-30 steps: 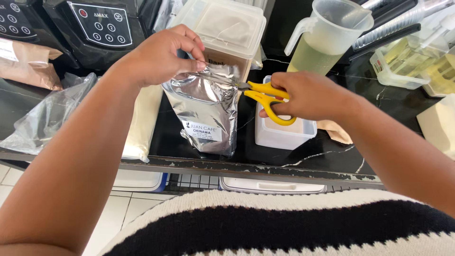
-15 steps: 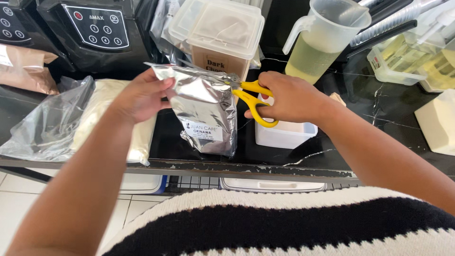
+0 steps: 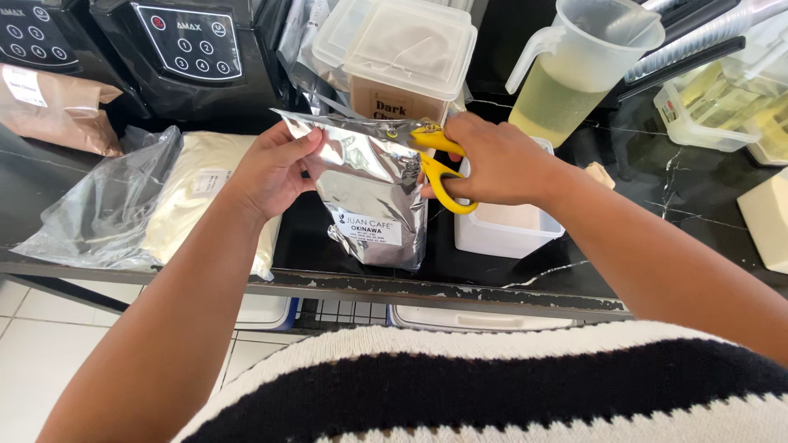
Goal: The person cuts open a plastic bag labeled Dark Choco and pours the brown powder into a clear container. They then seal the container with a lid and place the empty bag aside. The person repeats the process with a silver foil bag labeled Okinawa, pouring white powder into another container.
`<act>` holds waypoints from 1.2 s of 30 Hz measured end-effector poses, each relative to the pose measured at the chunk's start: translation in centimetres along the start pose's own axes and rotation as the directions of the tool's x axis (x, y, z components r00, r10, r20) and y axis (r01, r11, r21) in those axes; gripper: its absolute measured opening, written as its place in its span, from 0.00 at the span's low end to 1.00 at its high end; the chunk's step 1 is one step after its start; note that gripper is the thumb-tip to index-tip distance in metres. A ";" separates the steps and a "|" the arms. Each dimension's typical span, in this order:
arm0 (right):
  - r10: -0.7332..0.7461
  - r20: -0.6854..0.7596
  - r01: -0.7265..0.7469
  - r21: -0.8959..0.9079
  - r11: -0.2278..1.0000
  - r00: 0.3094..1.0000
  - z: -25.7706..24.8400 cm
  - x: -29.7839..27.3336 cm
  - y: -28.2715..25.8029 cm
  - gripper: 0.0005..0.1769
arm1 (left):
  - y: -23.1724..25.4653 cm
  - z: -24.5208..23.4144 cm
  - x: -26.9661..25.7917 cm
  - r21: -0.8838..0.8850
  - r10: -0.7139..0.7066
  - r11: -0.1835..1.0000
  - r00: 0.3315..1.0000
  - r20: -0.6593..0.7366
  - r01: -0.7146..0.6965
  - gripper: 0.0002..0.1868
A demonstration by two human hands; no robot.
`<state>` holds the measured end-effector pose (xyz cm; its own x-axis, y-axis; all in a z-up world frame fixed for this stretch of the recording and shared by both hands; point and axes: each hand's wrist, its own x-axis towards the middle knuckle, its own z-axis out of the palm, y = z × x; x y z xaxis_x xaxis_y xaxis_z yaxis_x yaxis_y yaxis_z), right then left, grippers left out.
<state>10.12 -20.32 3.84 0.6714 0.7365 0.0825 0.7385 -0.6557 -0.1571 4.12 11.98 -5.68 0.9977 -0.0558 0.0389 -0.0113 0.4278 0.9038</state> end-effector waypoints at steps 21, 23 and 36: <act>0.120 0.243 -0.173 0.210 0.962 0.963 -2.3 0.1 0.5 0.20 | 0.3 2.2 -2.3 -0.042 0.068 0.997 0.996 -0.061 -0.071 0.11; 0.128 0.291 -0.218 0.300 0.929 0.948 -2.3 -0.6 1.1 0.21 | 0.1 2.1 -2.2 -0.032 0.049 0.998 0.994 -0.092 -0.053 0.12; 0.286 0.436 -0.495 0.850 0.180 0.853 7.0 -12.3 -2.5 0.20 | -6.6 -1.6 -1.3 0.012 -0.032 0.999 0.999 0.037 0.032 0.39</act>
<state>-0.40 -26.60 -3.70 0.7571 0.5133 -0.4041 -0.2520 -0.3413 -0.9055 2.97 10.72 -12.38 0.9943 -0.1032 0.0259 0.0193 0.4146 0.9098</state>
